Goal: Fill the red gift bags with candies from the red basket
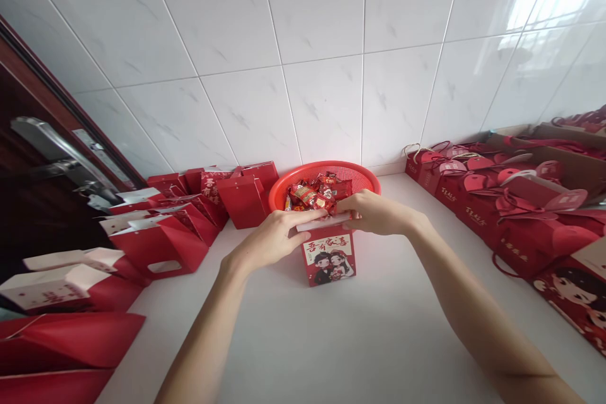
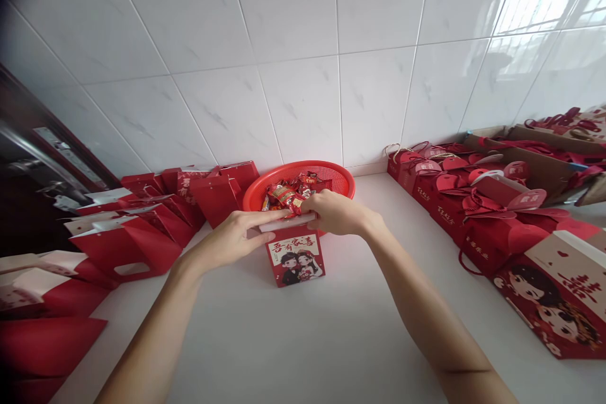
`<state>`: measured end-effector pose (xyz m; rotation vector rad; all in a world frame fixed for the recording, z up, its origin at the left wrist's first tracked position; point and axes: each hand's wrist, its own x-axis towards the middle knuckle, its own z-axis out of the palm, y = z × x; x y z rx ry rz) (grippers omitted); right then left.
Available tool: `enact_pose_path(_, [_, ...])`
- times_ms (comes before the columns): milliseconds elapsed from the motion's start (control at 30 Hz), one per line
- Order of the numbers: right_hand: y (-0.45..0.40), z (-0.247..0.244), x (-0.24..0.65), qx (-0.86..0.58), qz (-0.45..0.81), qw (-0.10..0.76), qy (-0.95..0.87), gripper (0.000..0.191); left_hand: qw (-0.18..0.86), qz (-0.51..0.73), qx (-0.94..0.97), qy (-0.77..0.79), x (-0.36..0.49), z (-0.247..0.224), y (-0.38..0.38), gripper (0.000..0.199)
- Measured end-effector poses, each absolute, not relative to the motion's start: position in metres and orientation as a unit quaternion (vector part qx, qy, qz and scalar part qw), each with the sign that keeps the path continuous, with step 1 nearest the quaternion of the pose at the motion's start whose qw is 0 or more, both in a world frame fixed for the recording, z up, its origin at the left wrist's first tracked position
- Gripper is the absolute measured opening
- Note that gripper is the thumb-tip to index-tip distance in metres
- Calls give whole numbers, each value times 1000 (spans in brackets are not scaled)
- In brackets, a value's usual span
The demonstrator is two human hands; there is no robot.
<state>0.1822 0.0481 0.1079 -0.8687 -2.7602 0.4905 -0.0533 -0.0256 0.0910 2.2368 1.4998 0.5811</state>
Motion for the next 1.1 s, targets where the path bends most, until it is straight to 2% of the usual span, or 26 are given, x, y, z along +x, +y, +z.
enact_pose_path(133, [50,105,181,-282,170,136,-934,17,189,209,788,548,-53,89,-24,49])
enact_pose_path(233, [50,105,181,-287,193,127,-930,11,173,208,789,552,-51,90,-23,27])
enact_pose_path(333, [50,106,182,-292,243,106,-919,30,156,196,800,545,-49,91,-23,12])
enact_pose_path(400, [49,106,181,-294,256,100,-916,34,147,191,809,536,-48,91,-23,12])
enact_pose_path(600, [53,99,176,-303,228,59,-924,29,147,158,821,529,-50,94,-25,10])
enact_pose_path(900, [53,95,173,-298,215,71,-927,32,188,211,764,580,-57,96,-24,26])
enact_pose_path(1100, [53,94,172,-296,208,72,-930,35,211,200,760,581,-58,91,-21,26])
